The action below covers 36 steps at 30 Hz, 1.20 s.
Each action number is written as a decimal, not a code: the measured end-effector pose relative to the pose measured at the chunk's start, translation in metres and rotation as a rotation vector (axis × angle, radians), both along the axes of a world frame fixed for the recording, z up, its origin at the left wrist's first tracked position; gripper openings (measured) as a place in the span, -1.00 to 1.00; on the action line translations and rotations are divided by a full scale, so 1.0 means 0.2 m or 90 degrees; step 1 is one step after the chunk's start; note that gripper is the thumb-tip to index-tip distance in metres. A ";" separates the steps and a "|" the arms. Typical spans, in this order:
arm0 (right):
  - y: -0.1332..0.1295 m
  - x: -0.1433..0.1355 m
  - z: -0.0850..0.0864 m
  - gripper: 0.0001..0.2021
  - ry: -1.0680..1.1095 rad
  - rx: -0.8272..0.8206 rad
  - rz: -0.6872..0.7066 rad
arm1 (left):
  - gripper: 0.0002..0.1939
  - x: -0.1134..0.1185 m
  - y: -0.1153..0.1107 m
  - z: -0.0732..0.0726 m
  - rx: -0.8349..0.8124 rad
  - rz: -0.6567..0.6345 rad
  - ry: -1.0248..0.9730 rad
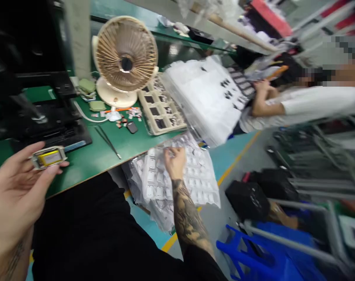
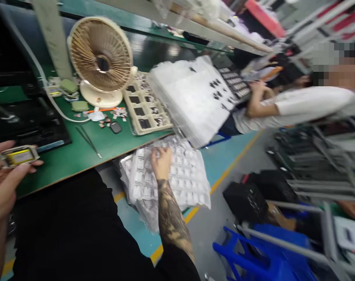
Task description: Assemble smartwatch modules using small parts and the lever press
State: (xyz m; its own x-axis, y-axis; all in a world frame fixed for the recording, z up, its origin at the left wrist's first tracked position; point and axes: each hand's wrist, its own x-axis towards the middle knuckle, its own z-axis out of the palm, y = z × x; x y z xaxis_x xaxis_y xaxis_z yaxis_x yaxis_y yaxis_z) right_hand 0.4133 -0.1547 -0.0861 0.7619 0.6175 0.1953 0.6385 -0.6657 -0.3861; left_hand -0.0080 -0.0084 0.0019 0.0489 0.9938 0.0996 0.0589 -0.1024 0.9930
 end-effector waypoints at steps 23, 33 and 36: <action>0.65 -1.17 0.50 -0.44 0.313 0.350 0.873 | -0.46 0.00 0.03 -0.06 -0.010 -0.086 -0.080; 0.78 -1.10 0.46 -0.51 0.234 0.382 0.805 | -0.40 -0.01 0.03 -0.04 -0.045 -0.133 -0.121; 0.79 -1.13 0.45 -0.52 0.245 0.364 0.825 | -0.41 -0.02 0.03 -0.04 -0.035 -0.146 -0.143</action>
State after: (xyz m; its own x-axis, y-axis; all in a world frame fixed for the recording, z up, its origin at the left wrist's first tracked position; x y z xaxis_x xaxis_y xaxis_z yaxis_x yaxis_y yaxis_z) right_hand 0.1882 0.0042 0.0032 -0.1931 0.8055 0.5602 0.4565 0.5791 -0.6754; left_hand -0.0112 -0.0027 -0.0071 0.2548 0.9637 0.0791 -0.1803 -0.0330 0.9831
